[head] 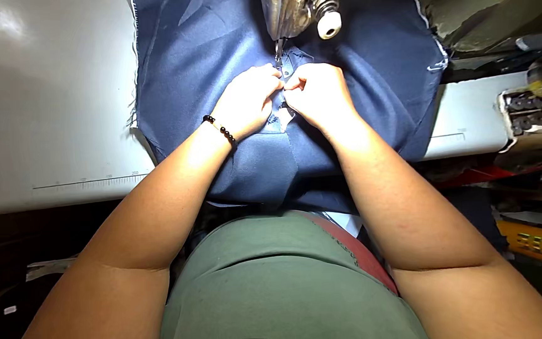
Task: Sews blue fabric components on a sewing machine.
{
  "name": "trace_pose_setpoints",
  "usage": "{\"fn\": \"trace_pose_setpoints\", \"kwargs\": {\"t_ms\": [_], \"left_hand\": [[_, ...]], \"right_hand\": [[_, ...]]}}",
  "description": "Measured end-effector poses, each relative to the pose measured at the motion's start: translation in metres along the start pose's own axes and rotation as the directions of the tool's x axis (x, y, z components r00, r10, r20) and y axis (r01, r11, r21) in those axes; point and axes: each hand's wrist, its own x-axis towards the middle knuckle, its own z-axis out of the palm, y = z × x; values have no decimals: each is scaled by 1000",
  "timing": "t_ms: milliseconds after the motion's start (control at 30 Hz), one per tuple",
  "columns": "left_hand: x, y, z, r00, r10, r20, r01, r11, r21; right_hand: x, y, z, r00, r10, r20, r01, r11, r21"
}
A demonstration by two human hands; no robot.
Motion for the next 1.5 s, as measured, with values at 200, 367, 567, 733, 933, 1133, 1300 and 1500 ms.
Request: {"fn": "trace_pose_setpoints", "kwargs": {"t_ms": [200,367,567,733,933,1133,1300,1500], "left_hand": [[0,-3,-1,1000,19,-2,-19,1000,-7],[0,-4,-2,999,25,30,-25,1000,-3],[0,-4,-2,998,29,51,-29,1000,-4],[-1,-7,-2,998,42,45,-42,999,-6],[22,-28,-8,998,23,63,-24,1000,10],[49,-57,-12,988,-120,95,111,990,87],[51,-53,-13,974,-198,111,184,975,120],[45,-41,-8,912,-410,12,407,907,111]], "right_hand": [[-17,20,8,954,-279,-107,277,960,-29],[-29,30,7,906,-419,-55,408,901,-151],[-26,34,1,881,-473,-6,465,870,-164],[-22,32,-3,894,-444,56,447,880,-157],[3,25,-1,926,-361,113,378,900,-216],[-11,12,-3,945,-308,110,327,892,-312],[-76,0,12,901,-411,140,434,857,-277],[40,65,-64,969,202,142,-77,792,-605]]}}
